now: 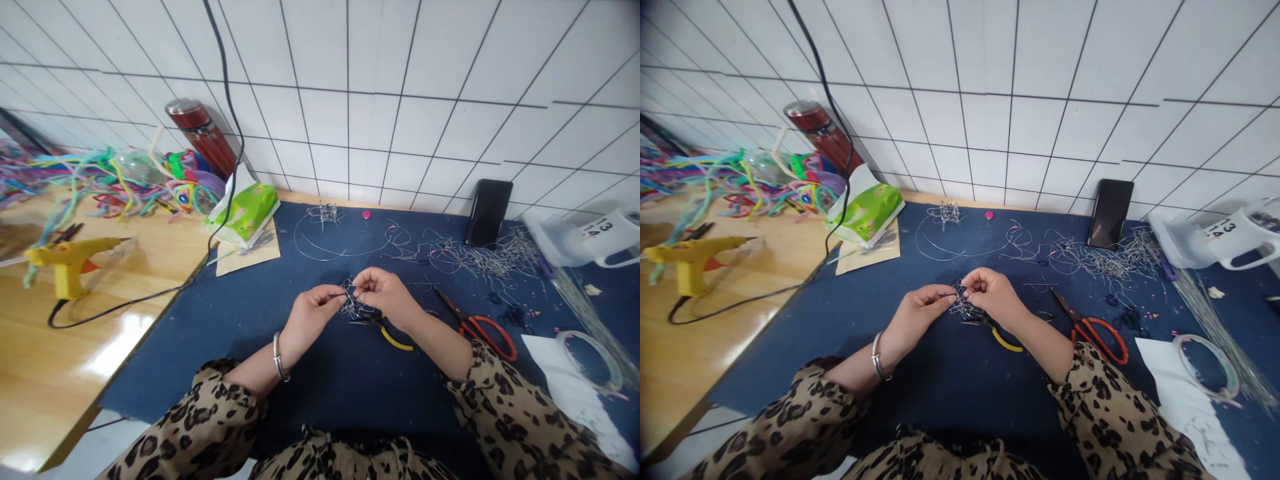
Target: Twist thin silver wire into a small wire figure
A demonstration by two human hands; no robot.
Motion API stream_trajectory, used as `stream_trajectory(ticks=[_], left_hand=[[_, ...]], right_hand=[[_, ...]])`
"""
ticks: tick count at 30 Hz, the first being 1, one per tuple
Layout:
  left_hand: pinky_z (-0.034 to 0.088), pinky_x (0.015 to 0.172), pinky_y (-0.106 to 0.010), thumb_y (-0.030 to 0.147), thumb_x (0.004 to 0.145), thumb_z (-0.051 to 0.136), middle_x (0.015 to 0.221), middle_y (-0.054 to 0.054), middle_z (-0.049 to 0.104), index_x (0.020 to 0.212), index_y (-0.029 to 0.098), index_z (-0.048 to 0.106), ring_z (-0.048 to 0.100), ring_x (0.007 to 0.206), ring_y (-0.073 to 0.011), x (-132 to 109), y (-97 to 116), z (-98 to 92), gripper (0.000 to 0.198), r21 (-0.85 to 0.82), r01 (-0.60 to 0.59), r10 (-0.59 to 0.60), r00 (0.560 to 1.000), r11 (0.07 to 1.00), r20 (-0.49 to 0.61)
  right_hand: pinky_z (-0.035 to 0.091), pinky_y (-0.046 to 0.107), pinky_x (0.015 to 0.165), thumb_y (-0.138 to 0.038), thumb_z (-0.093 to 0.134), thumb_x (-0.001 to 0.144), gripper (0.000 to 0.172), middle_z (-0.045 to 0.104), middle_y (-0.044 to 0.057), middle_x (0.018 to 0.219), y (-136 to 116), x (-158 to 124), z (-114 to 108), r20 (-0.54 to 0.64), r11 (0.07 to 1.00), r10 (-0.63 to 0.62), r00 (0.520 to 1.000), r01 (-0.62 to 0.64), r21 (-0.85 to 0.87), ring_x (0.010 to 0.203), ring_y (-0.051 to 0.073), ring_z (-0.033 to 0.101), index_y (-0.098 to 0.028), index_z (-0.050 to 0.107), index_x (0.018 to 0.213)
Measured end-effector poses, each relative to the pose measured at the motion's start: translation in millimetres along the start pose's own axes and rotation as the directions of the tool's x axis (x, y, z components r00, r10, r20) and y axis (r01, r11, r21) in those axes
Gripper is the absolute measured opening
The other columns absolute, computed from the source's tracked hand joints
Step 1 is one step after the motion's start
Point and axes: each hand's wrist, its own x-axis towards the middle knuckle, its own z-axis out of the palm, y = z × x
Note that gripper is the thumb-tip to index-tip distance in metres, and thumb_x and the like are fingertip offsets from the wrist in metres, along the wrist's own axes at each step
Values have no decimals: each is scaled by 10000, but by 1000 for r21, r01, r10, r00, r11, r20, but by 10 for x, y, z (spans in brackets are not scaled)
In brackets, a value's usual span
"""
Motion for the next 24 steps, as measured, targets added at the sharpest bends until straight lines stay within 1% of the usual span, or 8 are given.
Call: stream_trajectory(ticks=[3,7,11,18,21,24], left_hand=[[301,427,-194,344,677,688,610,-5,605,879,144,691,437,472,-77,-14,20,38,284,-114,59,-57,998,992,19],[186,377,-177,330,669,714,614,12,556,946,139,667,304,408,-23,-11,12,55,339,-273,172,-153,984,946,89],[122,366,-169,341,670,721,574,46,455,933,141,641,226,391,-4,8,-17,37,340,-349,256,-218,965,901,144],[115,368,-170,363,668,716,542,66,387,809,138,616,211,389,-5,12,-12,28,283,-341,255,-214,965,905,154],[119,373,-171,362,678,704,520,74,356,778,142,603,209,389,-11,9,-9,17,262,-341,252,-210,965,906,155],[121,374,-174,350,689,691,513,77,324,753,143,594,201,391,-15,8,10,-6,237,-345,238,-196,969,908,152]], right_hand=[[424,242,652,-88,610,634,193,590,-18,709,0,-5,20,-16,1000,4,1000,-4,13,669,92,546,-157,579,812],[425,239,642,-100,615,630,184,588,-21,705,-9,-7,37,-19,1000,7,1000,-7,21,659,92,544,-162,579,799],[429,240,648,-103,619,627,191,596,-19,712,-2,-13,51,-2,1000,10,1000,-9,28,667,95,550,-163,581,803],[431,235,643,-83,605,629,204,603,-18,721,27,-14,59,6,1000,-16,1000,16,-10,663,93,547,-162,578,814],[445,242,633,-100,602,645,179,608,-6,737,25,-6,55,-15,994,-35,999,33,-105,666,102,558,-163,581,811],[472,253,655,-122,606,665,91,603,23,836,14,-6,63,-64,963,-128,990,108,-249,696,110,574,-162,585,744]])
